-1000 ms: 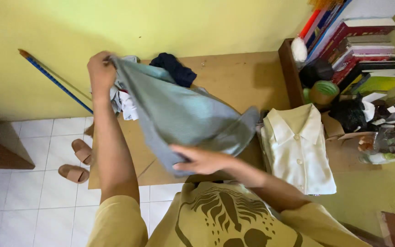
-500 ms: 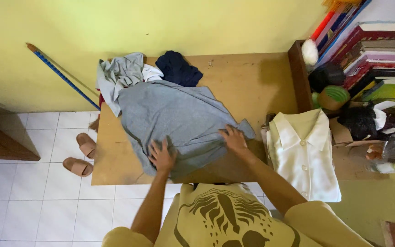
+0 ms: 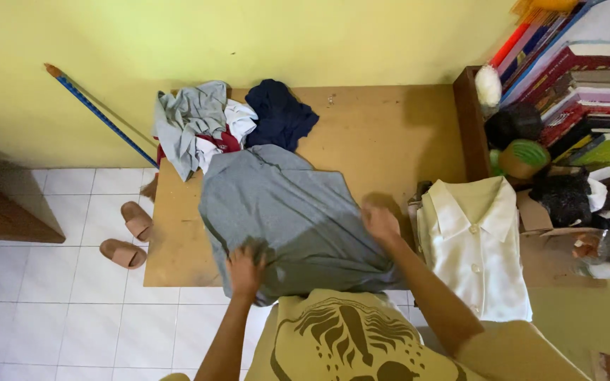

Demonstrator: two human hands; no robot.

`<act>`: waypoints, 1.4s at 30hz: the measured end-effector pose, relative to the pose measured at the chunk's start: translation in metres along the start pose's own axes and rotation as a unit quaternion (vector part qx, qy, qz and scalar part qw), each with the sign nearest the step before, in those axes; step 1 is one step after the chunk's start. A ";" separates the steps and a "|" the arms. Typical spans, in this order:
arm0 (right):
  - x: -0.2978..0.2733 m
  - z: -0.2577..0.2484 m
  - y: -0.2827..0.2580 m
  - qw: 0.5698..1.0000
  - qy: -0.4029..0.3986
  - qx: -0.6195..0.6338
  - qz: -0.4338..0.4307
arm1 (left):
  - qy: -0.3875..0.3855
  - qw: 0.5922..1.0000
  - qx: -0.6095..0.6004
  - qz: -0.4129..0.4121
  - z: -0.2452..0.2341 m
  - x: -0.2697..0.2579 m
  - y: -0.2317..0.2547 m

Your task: Fold three different shirts on a wooden surface.

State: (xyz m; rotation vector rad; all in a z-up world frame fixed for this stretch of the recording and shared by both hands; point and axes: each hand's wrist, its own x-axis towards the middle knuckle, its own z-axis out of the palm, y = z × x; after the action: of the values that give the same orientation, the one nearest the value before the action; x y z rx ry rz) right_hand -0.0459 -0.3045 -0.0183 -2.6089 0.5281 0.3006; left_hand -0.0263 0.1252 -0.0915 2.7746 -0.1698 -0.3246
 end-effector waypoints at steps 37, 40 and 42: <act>0.203 0.019 -0.030 0.978 -0.042 -0.120 -0.165 | 0.059 0.991 0.027 0.119 -0.055 0.252 0.092; 0.253 0.046 0.004 0.980 -0.065 -0.028 -0.184 | 0.004 0.985 0.008 0.172 -0.052 0.269 0.110; 0.235 -0.002 -0.026 0.974 -0.049 0.139 -0.170 | -0.016 0.979 -0.008 0.203 -0.044 0.278 0.118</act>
State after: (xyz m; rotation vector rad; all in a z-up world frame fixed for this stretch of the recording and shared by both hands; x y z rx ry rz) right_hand 0.1770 -0.3580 -0.0761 -2.3433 0.0757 0.2214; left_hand 0.2442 -0.0143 -0.0668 2.6351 -0.7243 -0.2606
